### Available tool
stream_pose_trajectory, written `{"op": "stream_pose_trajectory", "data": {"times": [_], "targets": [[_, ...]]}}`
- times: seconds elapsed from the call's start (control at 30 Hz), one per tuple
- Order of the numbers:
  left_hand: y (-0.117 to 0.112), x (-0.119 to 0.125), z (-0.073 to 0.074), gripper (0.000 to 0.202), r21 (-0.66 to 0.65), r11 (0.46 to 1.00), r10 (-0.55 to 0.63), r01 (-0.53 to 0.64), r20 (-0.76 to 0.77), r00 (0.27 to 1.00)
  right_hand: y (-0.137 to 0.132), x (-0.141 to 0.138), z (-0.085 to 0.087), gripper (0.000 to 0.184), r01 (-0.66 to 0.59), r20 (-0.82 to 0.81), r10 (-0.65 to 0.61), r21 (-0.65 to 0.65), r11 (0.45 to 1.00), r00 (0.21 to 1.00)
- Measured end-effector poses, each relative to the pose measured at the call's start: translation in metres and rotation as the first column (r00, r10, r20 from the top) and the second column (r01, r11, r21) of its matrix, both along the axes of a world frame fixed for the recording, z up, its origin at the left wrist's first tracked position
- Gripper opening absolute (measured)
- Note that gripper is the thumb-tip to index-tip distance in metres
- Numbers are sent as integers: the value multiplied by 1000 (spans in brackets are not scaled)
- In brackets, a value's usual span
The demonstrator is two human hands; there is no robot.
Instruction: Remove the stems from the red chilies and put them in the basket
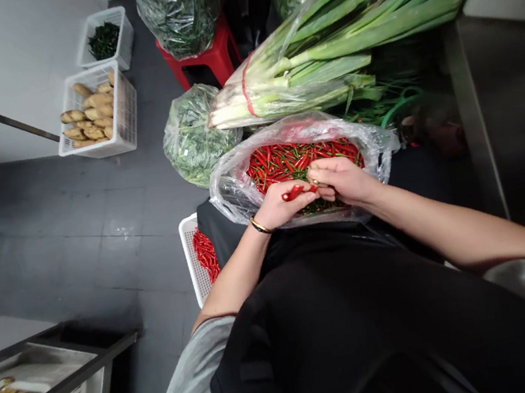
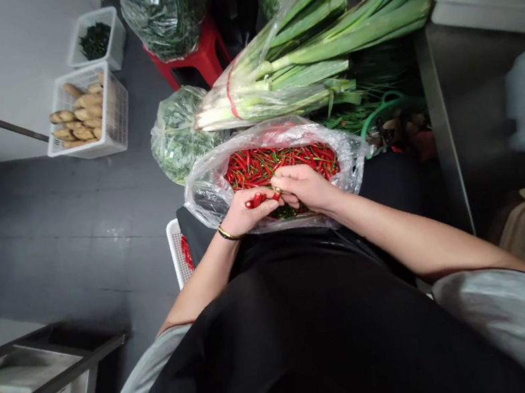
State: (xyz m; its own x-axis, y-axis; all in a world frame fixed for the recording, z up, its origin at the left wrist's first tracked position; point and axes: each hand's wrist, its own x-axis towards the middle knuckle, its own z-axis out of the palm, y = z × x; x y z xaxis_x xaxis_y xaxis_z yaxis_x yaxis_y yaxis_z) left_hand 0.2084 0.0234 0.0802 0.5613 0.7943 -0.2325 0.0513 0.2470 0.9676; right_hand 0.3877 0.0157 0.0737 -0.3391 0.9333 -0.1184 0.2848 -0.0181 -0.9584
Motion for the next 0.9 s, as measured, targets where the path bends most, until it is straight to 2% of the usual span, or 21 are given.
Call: {"op": "stream_pose_trajectory", "data": {"times": [0.03,0.07,0.1,0.13,0.17,0.2,0.27,0.33,0.37,0.43,0.57,0.63,0.67,0.73,0.83,0.9], "targets": [[0,-2,2,37,15,1000,-6,6,13,1000,1,6,0,41,-23,-72,19,-57,998,997],[1,-5,1,37,-13,1000,-1,1,38,999,2,13,-2,41,-39,-74,35,-66,997,997],[2,-8,-1,39,-75,997,19,-13,80,997,3,21,-4,40,-56,-1,56,-32,998,998],[2,-11,-5,41,-154,988,51,-29,136,989,4,29,-7,36,-85,136,80,29,996,987],[3,-14,-10,44,-233,971,97,-49,200,975,4,36,-12,31,-138,315,103,90,986,943],[4,-16,-15,47,-298,953,145,-63,262,954,2,41,-17,26,-214,500,123,128,968,857],[4,-18,-24,50,-366,928,204,-69,346,916,-4,44,-28,25,-393,767,175,108,913,617],[2,-17,-28,48,-381,923,198,-46,369,908,-11,38,-37,25,-517,877,213,47,855,431],[1,-16,-29,45,-384,923,183,-30,368,912,-14,34,-40,26,-549,899,211,38,835,383],[-2,-14,-27,41,-391,920,155,-5,353,923,-15,27,-44,29,-561,921,183,46,827,344],[-4,-13,-23,40,-418,908,147,-16,285,947,-9,29,-45,27,-517,935,185,-3,856,302],[-5,-12,-23,39,-423,906,123,-8,245,962,-4,36,-44,27,-502,928,196,-11,865,318],[-5,-11,-23,39,-424,906,110,-6,222,969,-1,38,-43,27,-485,917,187,8,874,352],[-8,-5,-25,39,-429,903,106,-31,152,983,1,41,-40,26,-426,860,157,77,901,486],[-15,8,-31,43,-376,910,182,-177,-22,983,-4,33,-36,24,-286,683,79,196,938,726],[-19,15,-38,44,-263,922,261,-283,-116,958,-14,20,-34,25,-163,584,-28,272,948,811]]}}
